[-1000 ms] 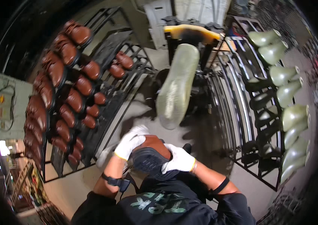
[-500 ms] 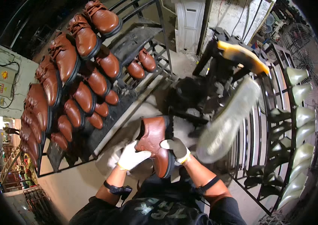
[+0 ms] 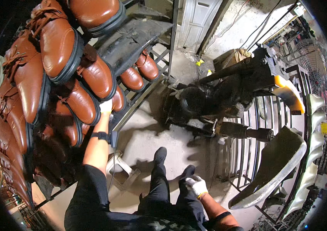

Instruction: Operating a shoe manufacturing machine to shape and attach soles to leather shoes.

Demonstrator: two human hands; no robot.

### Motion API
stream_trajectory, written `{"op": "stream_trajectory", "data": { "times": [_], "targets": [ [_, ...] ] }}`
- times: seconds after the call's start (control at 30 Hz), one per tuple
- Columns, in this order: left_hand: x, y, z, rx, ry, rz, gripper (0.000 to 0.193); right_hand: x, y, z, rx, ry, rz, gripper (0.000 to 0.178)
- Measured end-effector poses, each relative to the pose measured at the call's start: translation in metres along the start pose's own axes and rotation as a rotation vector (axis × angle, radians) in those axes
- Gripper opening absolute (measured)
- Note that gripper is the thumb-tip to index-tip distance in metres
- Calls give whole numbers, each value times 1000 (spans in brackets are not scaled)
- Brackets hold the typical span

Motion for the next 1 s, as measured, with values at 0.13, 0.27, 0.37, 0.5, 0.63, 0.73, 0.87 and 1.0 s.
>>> {"op": "stream_trajectory", "data": {
  "times": [0.13, 0.27, 0.37, 0.5, 0.63, 0.73, 0.87, 1.0],
  "targets": [
    [-37, -77, -29, -34, -41, -21, 37, -31, 9, 47, 30, 102, 113, 44],
    [-39, -52, -53, -105, -93, -21, 37, -38, -19, 10, 47, 141, 128, 46],
    [-27, 4, -60, -158, -164, -14, 37, -62, -15, 2, -24, 22, 185, 50],
    [-72, -31, -100, -102, -329, -73, 37, -148, -116, -96, -417, -722, 678, 42],
    [-107, -96, -81, -19, -427, -101, 38, -214, -237, -241, -852, 445, 515, 54],
    [-91, -54, -26, -45, -459, -130, 38, -198, -308, -325, -925, 196, 725, 63],
    [-48, -13, -27, -168, -515, -111, 39, -154, -316, -357, -945, -275, 1019, 73],
    [-28, -19, -95, -333, -575, -149, 40, -167, -324, -365, -939, -559, 1066, 72]
  ]
}}
Point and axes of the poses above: each hand's wrist, its own y-axis towards the middle knuckle, its own x-axis out of the palm, z = x × y, the point moved 8 cm from there along y, towards the middle knuckle, and after that the axes turned 12 degrees about -y, right-handed, at the moved point
